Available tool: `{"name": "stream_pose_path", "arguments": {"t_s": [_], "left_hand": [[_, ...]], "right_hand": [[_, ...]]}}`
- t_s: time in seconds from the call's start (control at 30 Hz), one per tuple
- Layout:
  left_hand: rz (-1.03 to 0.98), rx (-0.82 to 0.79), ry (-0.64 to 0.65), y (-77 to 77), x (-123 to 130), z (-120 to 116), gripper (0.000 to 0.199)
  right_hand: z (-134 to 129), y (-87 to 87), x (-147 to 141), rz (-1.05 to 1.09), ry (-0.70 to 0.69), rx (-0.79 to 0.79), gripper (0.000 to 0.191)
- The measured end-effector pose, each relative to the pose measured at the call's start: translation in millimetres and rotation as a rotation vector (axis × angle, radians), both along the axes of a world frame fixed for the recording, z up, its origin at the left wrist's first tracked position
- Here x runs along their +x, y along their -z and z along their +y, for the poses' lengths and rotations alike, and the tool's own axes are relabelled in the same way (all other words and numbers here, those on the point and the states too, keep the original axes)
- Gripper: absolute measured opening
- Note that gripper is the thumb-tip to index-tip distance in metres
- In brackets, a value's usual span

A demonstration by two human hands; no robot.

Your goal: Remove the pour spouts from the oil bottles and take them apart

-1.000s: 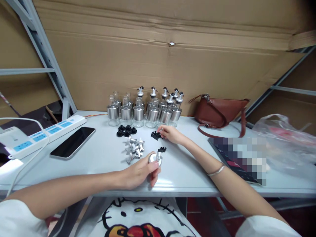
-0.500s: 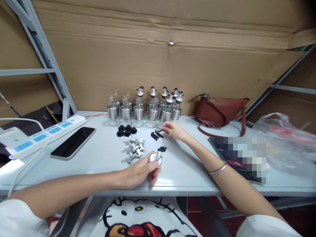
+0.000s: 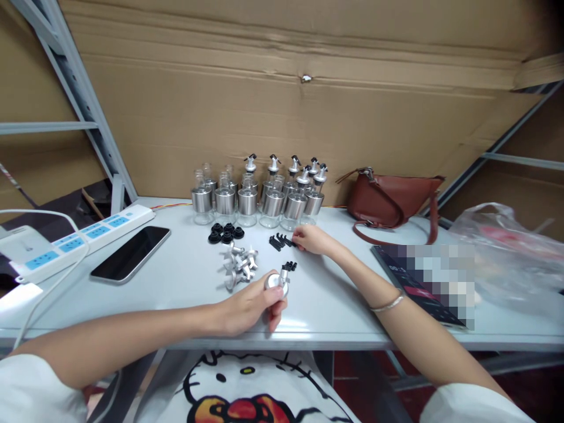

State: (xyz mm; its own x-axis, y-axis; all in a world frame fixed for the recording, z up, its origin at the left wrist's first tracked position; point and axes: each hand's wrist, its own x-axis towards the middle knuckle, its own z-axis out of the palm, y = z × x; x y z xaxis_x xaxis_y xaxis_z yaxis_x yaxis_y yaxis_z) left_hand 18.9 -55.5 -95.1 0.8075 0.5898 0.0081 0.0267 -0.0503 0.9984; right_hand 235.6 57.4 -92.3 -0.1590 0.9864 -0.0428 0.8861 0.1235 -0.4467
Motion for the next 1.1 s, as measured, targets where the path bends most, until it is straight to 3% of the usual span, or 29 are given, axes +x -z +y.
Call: {"name": "stream_pose_path", "arguments": {"t_s": [0.3,0.43,0.53,0.63,0.7,0.77,0.93,1.1], "left_hand": [[0.000,-0.011,-0.002,0.4,-0.3,-0.4,0.052],[-0.015,-0.028,0.004,6.7,-0.7,1.5,0.055],[-0.050,-0.072,0.016,12.1,-1.1,5.0,0.056],[-0.067,-0.114,0.033,14.9,-1.0,7.4,0.057],[-0.085,-0.145,0.021,15.4,-0.7,7.7,0.055],[-0.111,-0.179,-0.003,15.8,-0.4,8.0,0.050],[-0.138,-0.212,-0.002,20.8,-0.5,11.7,0.046],[-0.130,-0.230,-0.013,21.6,1.0,13.3,0.048]], "right_hand": [[-2.3,3.2,-7.7,0.164,-0.027,-0.010,0.018],[-7.7,-3.7,-11.0,0.268,-0.048,-0.023,0.015],[-18.0,-14.3,-12.7,0.418,-0.223,-0.095,0.022],[-31.9,-23.2,-16.6,0.624,-0.579,-0.352,0.041],[-40.7,-26.2,-21.3,0.649,-0.721,-0.483,0.046],[-47.5,-27.3,-26.6,0.646,-0.754,-0.512,0.046],[-54.0,-30.9,-31.7,0.752,-0.738,-0.411,0.049],[-57.9,-36.2,-32.0,0.672,-0.778,-0.331,0.044]]}}
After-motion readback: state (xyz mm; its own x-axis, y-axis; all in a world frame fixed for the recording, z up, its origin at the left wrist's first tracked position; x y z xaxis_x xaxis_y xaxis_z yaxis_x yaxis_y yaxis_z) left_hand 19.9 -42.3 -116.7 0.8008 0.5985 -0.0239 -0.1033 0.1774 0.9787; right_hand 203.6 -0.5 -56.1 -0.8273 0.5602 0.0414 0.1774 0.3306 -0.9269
